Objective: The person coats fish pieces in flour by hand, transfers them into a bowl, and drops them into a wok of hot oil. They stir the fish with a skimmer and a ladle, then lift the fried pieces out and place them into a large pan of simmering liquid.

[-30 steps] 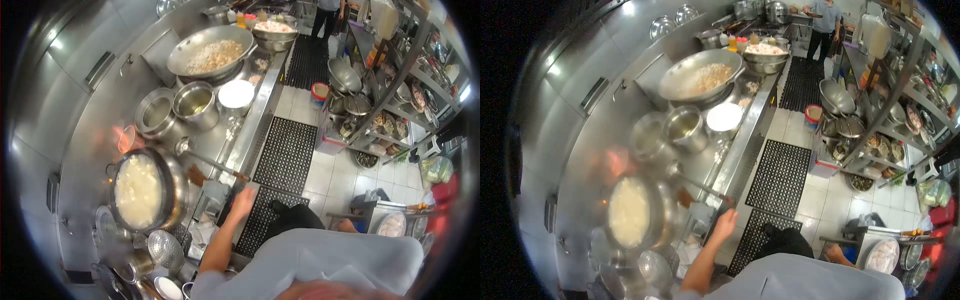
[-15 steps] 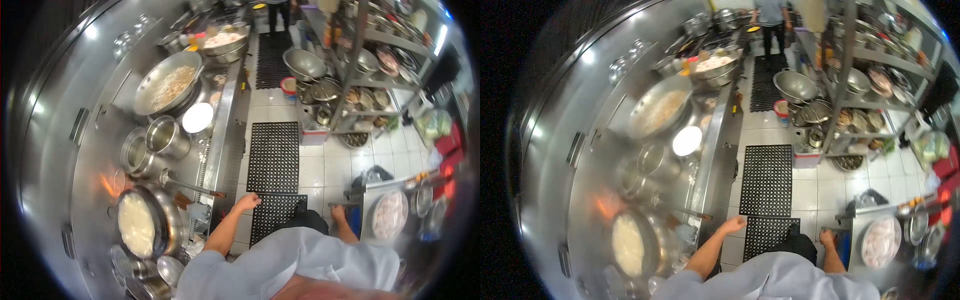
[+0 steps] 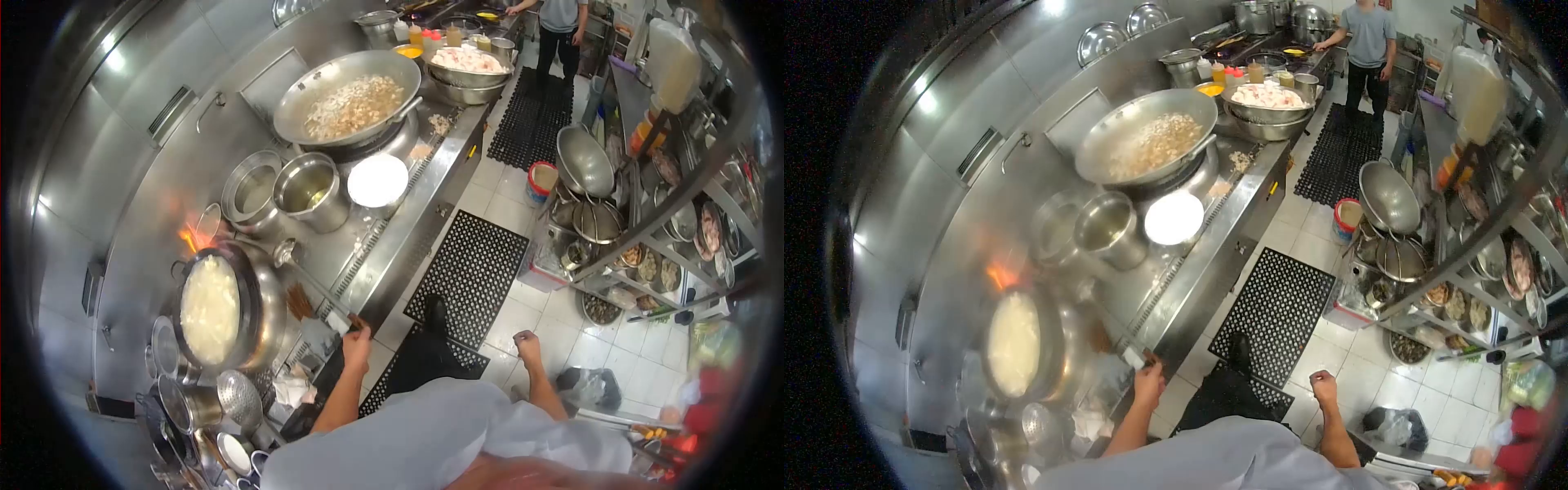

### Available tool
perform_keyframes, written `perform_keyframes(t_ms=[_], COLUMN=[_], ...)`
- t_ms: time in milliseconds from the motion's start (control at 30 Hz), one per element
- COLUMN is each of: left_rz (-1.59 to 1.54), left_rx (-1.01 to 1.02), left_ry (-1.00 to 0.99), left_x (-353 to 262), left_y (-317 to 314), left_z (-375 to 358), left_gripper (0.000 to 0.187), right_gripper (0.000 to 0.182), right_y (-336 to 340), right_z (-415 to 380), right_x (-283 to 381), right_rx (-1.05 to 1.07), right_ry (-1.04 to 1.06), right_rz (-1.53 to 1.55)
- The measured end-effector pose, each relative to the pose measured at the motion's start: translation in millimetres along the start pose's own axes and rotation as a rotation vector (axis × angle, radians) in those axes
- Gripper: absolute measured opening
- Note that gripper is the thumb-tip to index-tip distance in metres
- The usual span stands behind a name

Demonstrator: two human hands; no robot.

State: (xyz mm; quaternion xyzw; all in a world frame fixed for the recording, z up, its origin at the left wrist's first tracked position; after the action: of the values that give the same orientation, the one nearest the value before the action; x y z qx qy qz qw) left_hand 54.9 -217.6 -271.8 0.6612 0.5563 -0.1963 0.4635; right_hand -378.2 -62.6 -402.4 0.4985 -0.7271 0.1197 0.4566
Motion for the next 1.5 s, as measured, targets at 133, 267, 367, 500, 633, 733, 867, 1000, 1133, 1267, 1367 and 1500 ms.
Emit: perform_keyframes(t_ms=[133,267,367,500,633,733,867,1000,1133,1267,1367,1500], left_rz=[-0.730,-1.222,-1.316,-1.151,-0.898,-0.623,0.047,0.336,0.176,0.151,0.278,0.270], left_rx=[0.100,0.359,0.223,0.142,0.017,0.040,0.122,0.286,0.162,0.179,0.204,0.131], left_ry=[0.504,0.259,0.114,0.113,-0.034,-0.275,-0.650,-0.714,-0.450,-0.360,-0.322,-0.357], left_x=[5.9,0.3,-64.5,-118.9,-168.3,-215.2,-267.8,-350.9,-378.8,-392.0,-397.4,-424.9], left_y=[-25.2,-32.2,-36.5,-60.9,-74.1,-98.4,-135.3,-175.8,-203.3,-228.8,-230.9,-227.7], left_z=[34.7,62.1,40.4,26.2,63.3,101.7,151.2,143.7,140.6,150.9,164.8,166.4], left_gripper=[0.023,0.013,0.008,0.007,0.012,0.018,0.026,0.027,0.014,0.013,0.015,0.018], right_gripper=[0.023,0.024,0.026,0.033,0.041,0.047,0.034,0.028,0.042,0.048,0.044,0.049], right_y=[-61.3,-122.2,-162.5,-210.6,-252.5,-285.8,-273.3,-203.3,-106.6,-41.6,-20.9,-40.2], right_z=[45.7,49.7,43.1,32.9,7.3,12.3,45.8,131.7,207.5,256.4,259.2,264.7], right_x=[86.8,216.6,293.0,382.8,457.8,480.2,534.5,598.7,680.7,757.0,799.1,816.3], right_rx=[0.231,0.556,0.783,1.125,1.340,1.237,0.994,0.925,0.937,0.900,0.907,0.944], right_ry=[0.201,0.219,0.357,0.649,0.740,1.286,1.235,0.953,0.973,1.016,0.985,1.106], right_rz=[-0.330,-0.473,-0.614,-0.555,-0.513,-0.218,-0.421,-0.383,-0.587,-0.987,-1.167,-1.338])
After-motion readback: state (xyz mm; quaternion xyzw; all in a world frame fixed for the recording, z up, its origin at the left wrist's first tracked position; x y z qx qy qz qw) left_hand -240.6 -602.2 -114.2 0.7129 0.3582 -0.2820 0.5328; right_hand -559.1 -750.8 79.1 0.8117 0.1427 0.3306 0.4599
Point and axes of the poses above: each hand's wrist, its own z-axis towards the middle knuckle, its own y-axis out of the back of the hand, x = y × z, the point moved 3 cm from there along z, towards the middle knuckle, and after that the axes turned 5 degrees about z, right-handed, at the moved point
